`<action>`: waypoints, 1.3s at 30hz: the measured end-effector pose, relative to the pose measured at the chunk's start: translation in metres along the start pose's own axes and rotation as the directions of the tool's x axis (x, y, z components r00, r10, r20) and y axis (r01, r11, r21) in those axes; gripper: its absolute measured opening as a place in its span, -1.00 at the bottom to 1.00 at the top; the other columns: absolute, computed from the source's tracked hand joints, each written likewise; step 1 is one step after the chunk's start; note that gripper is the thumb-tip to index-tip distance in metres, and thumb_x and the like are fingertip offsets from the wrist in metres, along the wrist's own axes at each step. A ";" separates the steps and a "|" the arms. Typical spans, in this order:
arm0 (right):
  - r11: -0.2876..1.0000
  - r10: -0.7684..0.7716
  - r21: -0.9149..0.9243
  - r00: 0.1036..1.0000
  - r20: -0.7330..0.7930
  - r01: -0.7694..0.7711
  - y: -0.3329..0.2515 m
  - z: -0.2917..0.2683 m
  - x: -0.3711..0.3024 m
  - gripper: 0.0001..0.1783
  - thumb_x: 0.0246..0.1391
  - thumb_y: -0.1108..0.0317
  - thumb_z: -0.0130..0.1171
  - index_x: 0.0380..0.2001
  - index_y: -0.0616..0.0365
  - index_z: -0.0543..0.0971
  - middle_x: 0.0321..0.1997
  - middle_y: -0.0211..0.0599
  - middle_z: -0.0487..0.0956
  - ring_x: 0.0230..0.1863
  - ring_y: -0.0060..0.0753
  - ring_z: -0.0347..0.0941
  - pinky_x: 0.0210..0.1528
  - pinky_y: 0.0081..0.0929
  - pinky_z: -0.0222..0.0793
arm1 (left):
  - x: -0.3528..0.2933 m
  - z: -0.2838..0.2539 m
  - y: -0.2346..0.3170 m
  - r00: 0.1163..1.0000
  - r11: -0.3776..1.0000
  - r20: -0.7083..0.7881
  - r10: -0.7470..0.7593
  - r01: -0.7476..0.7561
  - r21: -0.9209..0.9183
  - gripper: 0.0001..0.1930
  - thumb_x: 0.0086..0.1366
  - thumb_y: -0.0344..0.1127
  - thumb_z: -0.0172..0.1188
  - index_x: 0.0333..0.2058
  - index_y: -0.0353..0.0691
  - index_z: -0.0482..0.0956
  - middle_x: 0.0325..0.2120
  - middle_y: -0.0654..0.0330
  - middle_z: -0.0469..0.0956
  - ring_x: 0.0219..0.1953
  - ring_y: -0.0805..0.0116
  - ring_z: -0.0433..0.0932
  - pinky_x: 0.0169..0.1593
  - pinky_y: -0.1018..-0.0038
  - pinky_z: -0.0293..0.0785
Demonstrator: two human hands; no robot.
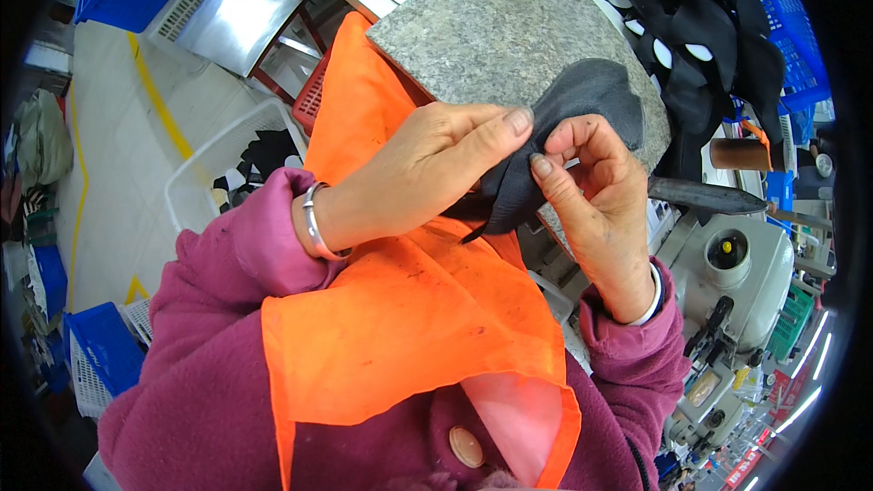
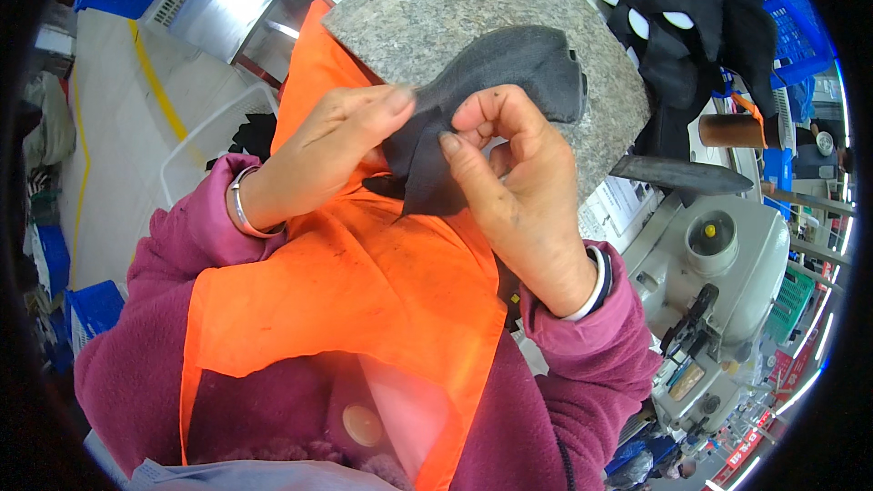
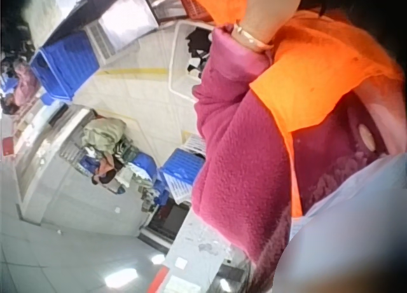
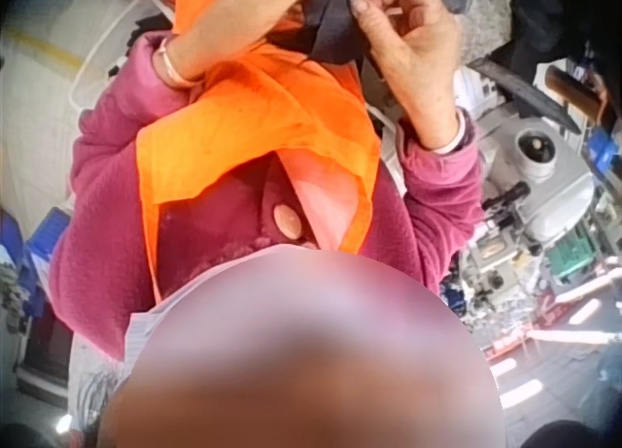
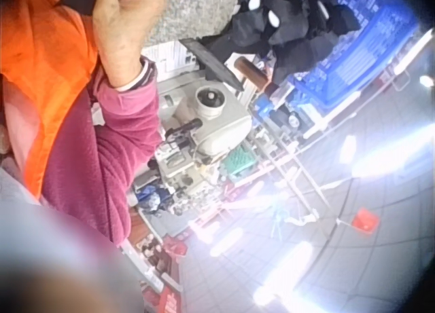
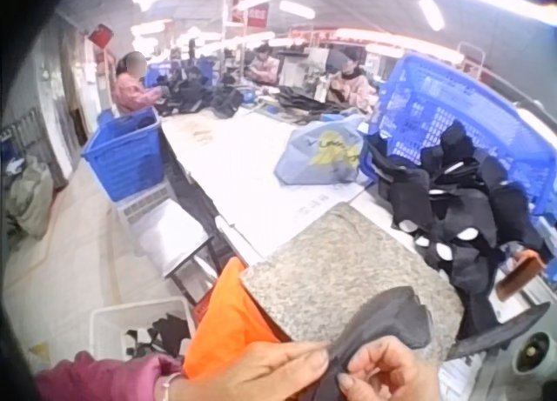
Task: The person repeatedly picks up black shoe components, aligns and folds edges, presses seams, and flips the parts to check fit. The person handles multiple similar components one at a time, smoothing and adjusting edges by hand.
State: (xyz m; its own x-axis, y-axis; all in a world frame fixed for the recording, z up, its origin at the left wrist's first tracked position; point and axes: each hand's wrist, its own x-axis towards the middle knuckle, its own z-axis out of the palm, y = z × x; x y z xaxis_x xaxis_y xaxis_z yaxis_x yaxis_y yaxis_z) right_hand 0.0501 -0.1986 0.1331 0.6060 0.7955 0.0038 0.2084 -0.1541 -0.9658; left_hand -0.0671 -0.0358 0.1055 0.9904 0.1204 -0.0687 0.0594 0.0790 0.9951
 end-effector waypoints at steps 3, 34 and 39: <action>0.985 -0.135 -0.101 0.990 0.043 0.138 0.006 0.003 -0.003 -0.88 0.07 0.59 0.15 -0.31 0.20 0.47 -0.40 -0.46 0.48 -0.44 -0.70 0.39 -0.41 -0.72 0.29 | 0.003 -0.006 -0.016 0.995 0.981 -0.041 0.092 -0.083 0.176 -0.73 0.43 -0.18 -0.06 -0.20 -0.27 0.48 -0.34 0.33 0.41 -0.34 0.61 0.33 -0.34 0.65 0.29; 0.992 -0.089 -0.089 0.996 0.009 0.090 0.016 0.006 -0.018 -0.82 0.04 0.56 0.24 -0.28 0.21 0.47 -0.39 -0.48 0.46 -0.42 -0.69 0.26 -0.35 -0.70 0.22 | 0.011 0.004 -0.012 0.994 0.970 -0.024 -0.104 0.096 -0.225 -0.64 0.39 -0.03 0.08 -0.42 -0.21 0.48 -0.48 0.41 0.34 -0.43 0.67 0.42 -0.33 0.63 0.50; 0.869 -0.316 -0.413 0.948 -0.044 0.271 0.011 0.000 -0.009 -0.79 -0.09 0.56 0.30 -0.35 0.21 0.49 -0.40 -0.36 0.44 -0.40 -0.44 0.36 -0.30 -0.55 0.29 | 0.011 0.005 -0.012 0.988 0.919 -0.032 -0.153 0.131 -0.373 -0.70 0.38 -0.08 0.10 -0.41 -0.18 0.45 -0.47 0.41 0.36 -0.41 0.66 0.46 -0.29 0.64 0.54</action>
State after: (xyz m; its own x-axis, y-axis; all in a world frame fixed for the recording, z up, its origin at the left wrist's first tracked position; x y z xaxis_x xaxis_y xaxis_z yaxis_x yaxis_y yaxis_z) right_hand 0.0474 -0.2072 0.1221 0.5418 0.7770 0.3205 0.6627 -0.1604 -0.7315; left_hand -0.0567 -0.0402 0.0927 0.9650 0.1384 -0.2228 0.1372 0.4574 0.8786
